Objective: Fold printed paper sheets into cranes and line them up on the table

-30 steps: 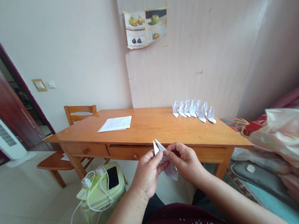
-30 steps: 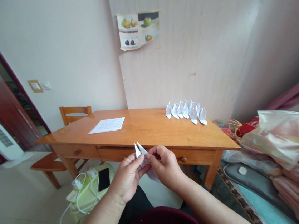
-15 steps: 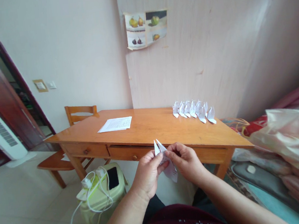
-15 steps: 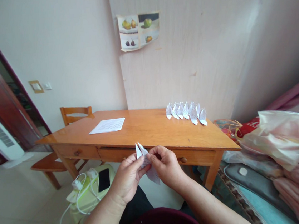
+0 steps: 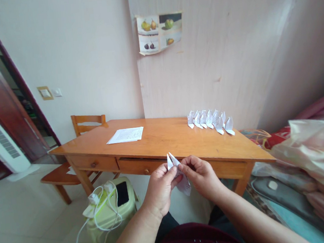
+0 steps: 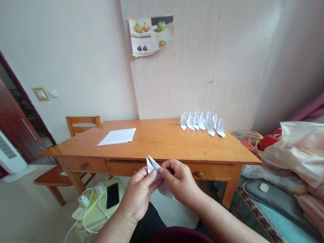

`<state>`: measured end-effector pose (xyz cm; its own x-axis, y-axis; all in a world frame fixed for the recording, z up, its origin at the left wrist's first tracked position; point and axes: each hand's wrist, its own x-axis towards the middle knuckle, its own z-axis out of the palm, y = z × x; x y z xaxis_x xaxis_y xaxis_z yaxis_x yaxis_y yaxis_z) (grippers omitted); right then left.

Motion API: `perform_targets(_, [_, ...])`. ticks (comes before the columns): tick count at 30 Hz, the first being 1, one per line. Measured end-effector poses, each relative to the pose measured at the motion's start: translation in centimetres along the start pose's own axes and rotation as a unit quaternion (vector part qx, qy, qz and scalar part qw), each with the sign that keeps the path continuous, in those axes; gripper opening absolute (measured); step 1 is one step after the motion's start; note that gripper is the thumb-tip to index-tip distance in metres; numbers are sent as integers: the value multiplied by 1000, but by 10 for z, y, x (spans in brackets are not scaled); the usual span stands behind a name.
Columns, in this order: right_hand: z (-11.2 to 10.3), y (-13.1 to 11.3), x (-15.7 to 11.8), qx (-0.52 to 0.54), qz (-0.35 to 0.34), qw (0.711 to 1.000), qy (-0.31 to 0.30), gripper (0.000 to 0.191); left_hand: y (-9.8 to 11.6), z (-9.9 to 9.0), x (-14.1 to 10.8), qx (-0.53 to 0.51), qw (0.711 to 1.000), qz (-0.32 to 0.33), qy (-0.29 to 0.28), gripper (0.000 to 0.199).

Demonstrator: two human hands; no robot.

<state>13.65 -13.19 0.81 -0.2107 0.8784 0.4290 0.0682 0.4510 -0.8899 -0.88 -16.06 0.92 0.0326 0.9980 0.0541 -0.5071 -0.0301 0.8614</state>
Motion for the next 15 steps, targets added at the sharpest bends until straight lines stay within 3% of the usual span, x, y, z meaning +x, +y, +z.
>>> perform_targets(15, [-5, 4, 2, -6, 14, 999, -35, 24, -4, -3, 3, -8, 1000, 2, 16, 25])
